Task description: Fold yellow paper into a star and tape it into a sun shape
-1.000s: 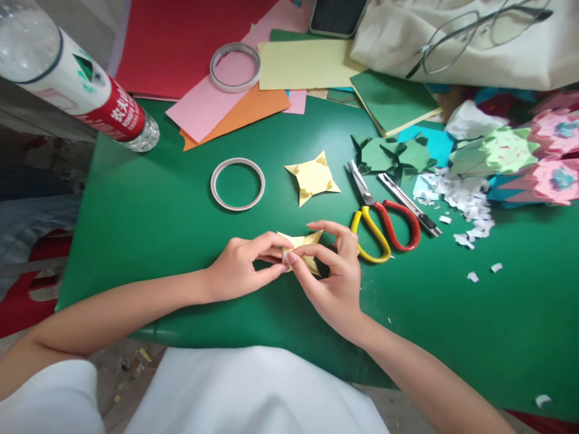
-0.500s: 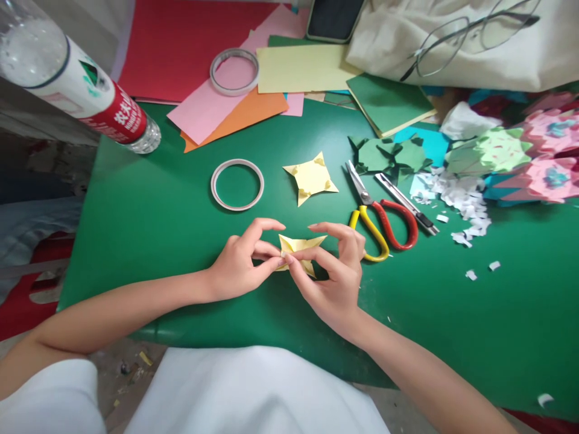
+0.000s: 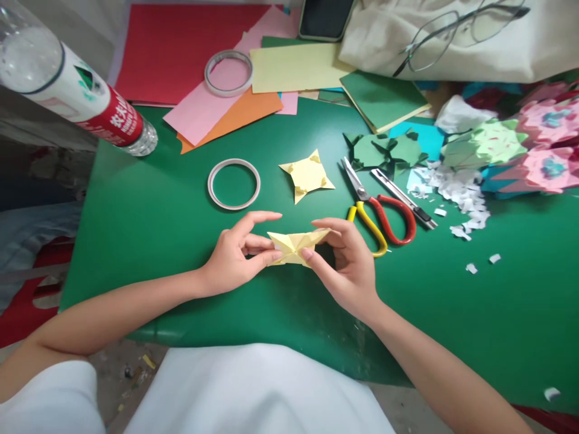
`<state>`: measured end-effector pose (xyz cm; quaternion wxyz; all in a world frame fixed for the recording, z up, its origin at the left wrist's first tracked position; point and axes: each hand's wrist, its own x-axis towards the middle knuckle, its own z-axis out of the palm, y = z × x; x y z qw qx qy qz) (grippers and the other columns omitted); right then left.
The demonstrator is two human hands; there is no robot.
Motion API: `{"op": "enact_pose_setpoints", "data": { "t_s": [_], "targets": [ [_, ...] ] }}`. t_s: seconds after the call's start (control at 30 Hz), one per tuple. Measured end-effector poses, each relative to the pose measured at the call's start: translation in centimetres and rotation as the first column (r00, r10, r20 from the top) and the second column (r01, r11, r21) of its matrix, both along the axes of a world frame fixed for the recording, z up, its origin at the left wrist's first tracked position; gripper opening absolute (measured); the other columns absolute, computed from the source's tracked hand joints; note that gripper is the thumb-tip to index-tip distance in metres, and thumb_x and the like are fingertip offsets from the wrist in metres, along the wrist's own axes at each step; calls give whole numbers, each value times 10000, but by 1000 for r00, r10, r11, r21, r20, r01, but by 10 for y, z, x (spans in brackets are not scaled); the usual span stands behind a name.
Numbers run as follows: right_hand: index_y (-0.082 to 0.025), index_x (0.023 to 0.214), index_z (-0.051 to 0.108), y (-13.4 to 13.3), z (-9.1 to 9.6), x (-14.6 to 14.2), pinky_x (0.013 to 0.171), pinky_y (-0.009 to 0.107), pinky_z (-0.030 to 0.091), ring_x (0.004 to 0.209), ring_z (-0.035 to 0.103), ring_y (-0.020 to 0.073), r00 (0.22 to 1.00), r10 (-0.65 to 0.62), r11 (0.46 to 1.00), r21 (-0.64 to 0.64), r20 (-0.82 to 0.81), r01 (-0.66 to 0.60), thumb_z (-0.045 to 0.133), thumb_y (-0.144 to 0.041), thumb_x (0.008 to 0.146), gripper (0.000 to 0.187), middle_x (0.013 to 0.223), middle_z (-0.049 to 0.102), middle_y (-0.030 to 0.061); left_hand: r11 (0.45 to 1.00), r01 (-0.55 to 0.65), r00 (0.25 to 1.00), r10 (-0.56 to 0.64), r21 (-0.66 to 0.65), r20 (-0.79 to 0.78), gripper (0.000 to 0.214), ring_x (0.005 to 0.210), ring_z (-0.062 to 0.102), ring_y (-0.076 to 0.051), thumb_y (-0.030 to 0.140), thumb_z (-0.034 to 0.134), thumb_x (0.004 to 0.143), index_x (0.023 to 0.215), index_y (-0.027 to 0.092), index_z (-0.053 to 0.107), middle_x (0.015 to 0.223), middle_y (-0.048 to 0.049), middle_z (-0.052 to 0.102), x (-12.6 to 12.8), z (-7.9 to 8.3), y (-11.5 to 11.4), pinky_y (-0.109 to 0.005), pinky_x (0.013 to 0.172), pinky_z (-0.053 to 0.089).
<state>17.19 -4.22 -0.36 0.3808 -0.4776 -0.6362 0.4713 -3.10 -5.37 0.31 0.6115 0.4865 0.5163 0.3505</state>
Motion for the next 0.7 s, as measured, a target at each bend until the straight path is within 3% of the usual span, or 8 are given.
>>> {"op": "enact_pose_setpoints", "data": {
  "t_s": [0.1, 0.27, 0.47, 0.6, 0.7],
  "targets": [
    [-248, 1093, 551, -1, -1, -1, 669, 289, 521, 735, 624, 130, 997, 5, 997, -70, -80, -11, 668, -241, 863, 258, 823, 614, -13, 1000, -23, 998, 24, -21, 55, 475, 739, 755, -126, 226, 747, 786, 1216, 219, 545, 795, 31, 752, 0, 2, 3, -150, 663, 597],
    [-247, 1107, 548, -1, -4, -1, 628, 269, 515, 705, 628, 123, 997, 36, 999, -33, -69, -38, 667, -205, 861, 277, 800, 625, -21, 995, -96, 991, 99, -38, 85, 331, 707, 729, -116, 225, 790, 716, 963, 179, 575, 719, 25, 720, -1, 0, 8, -172, 681, 591],
    [-241, 1117, 532, 0, -5, 0, 633, 246, 507, 690, 635, 109, 995, 102, 994, 39, -18, -101, 666, -166, 851, 307, 795, 634, -29, 994, -110, 994, 110, 27, 13, 285, 655, 705, -93, 170, 753, 711, 929, 172, 568, 682, 38, 686, -2, -3, 5, -157, 654, 577],
    [-227, 1108, 514, 2, -3, -1, 556, 217, 443, 619, 579, 85, 994, 100, 991, 80, 39, -103, 627, -156, 873, 271, 729, 598, -52, 983, -52, 989, 75, 178, -124, 272, 742, 737, -121, 204, 721, 779, 991, 180, 552, 746, 12, 724, -2, -6, 2, -179, 691, 584],
    [-222, 1112, 493, 4, -2, 1, 507, 202, 370, 556, 494, 66, 994, 74, 994, 79, 74, -80, 591, -160, 893, 247, 672, 547, -76, 918, 66, 952, 60, 390, -300, 249, 822, 736, -126, 239, 657, 863, 1082, 188, 548, 886, -21, 748, -8, -9, 6, -206, 743, 581]
  ]
}}
